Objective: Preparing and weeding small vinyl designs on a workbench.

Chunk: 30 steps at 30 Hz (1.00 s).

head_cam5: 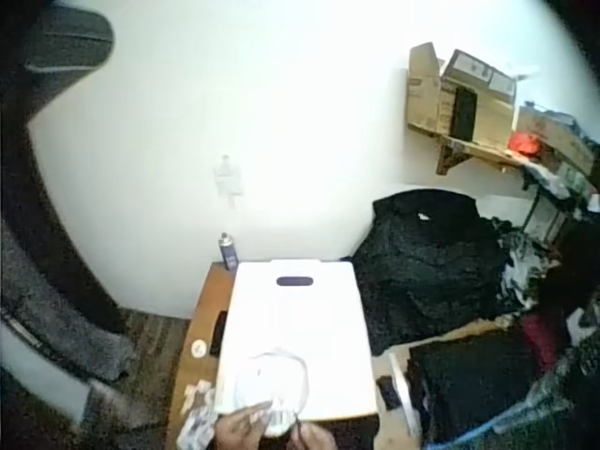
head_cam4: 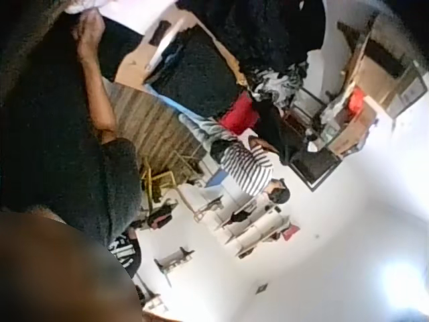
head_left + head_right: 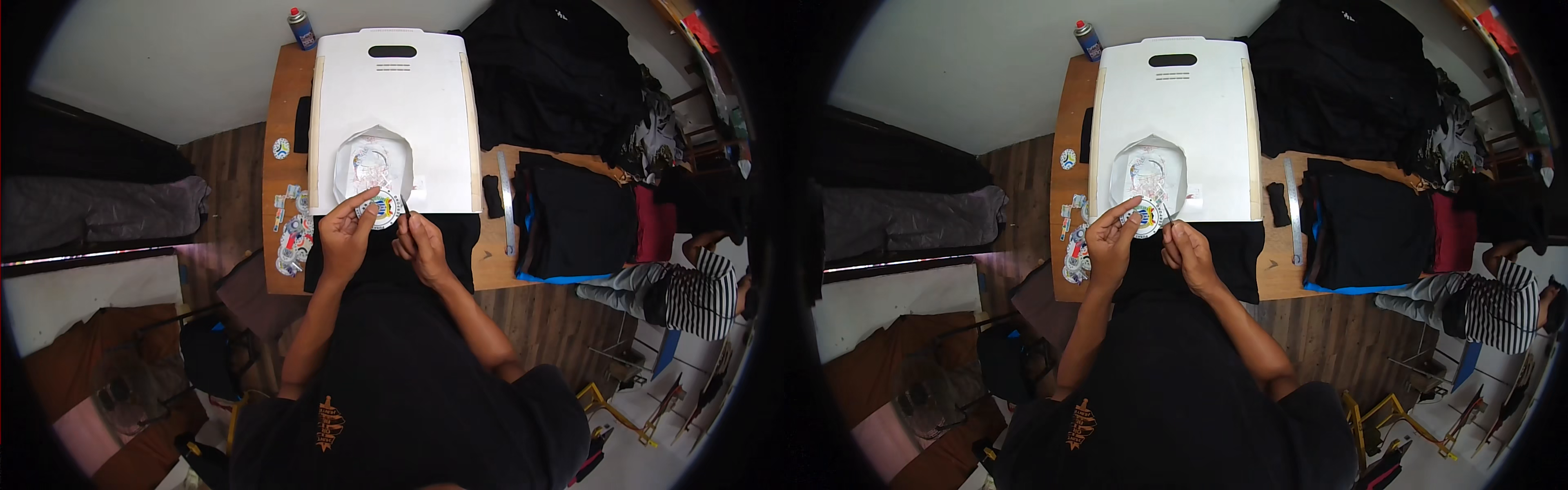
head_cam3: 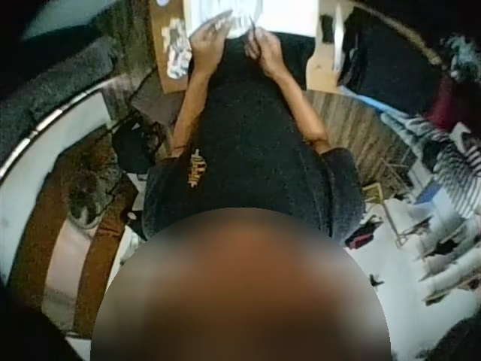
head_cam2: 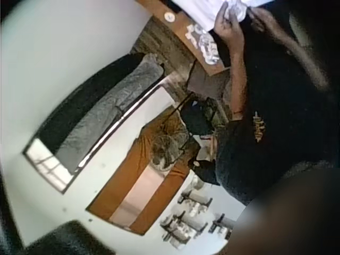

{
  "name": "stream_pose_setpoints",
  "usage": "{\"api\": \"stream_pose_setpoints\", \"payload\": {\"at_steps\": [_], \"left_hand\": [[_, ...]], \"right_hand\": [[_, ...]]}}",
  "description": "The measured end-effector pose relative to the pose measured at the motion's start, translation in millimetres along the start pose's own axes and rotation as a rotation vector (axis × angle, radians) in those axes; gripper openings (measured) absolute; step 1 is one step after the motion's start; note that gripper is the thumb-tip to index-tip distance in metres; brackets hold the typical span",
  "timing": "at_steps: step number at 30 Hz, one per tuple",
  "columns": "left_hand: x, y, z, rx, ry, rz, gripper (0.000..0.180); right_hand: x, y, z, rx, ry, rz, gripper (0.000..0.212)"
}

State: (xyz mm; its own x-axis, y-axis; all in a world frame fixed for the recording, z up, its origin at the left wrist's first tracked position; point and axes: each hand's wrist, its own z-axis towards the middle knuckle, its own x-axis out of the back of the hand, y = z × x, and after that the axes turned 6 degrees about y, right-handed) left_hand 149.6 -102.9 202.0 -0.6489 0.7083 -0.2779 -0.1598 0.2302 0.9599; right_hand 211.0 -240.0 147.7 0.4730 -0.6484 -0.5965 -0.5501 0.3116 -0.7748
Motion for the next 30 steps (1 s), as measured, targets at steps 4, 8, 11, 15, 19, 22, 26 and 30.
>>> {"api": "stream_pose_setpoints", "payload": {"at_steps": [4,8,11,15,19,22,26,30], "left_hand": [[1,0,0,-0.001,0.009,-0.016,0.030],[-1,3,0,-0.006,0.009,-0.015,0.029],[1,4,2,0.093,0.049,-0.077,0.030],[8,2,4,0.187,0.032,-0.281,0.032],[10,0,5,0.214,0.026,-0.331,0.033],[9,2,5,0.226,0.044,-0.323,0.033],[11,0,3,0.217,0.045,-0.284,0.033],[9,2,2,0.191,0.047,-0.271,0.032]], "right_hand": [[3,2,0,0.010,-0.018,0.011,0.035],[0,0,-1,0.045,-0.018,-0.033,0.030],[-8,-7,-3,0.091,0.067,-0.197,0.023],[-11,-14,-3,0.173,0.056,-0.262,0.020],[-12,-16,-3,0.200,0.067,-0.298,0.021],[-11,-16,-2,0.194,0.085,-0.323,0.020],[-12,-17,-2,0.187,0.098,-0.288,0.018],[-12,-18,-1,0.162,0.082,-0.233,0.023]]}}
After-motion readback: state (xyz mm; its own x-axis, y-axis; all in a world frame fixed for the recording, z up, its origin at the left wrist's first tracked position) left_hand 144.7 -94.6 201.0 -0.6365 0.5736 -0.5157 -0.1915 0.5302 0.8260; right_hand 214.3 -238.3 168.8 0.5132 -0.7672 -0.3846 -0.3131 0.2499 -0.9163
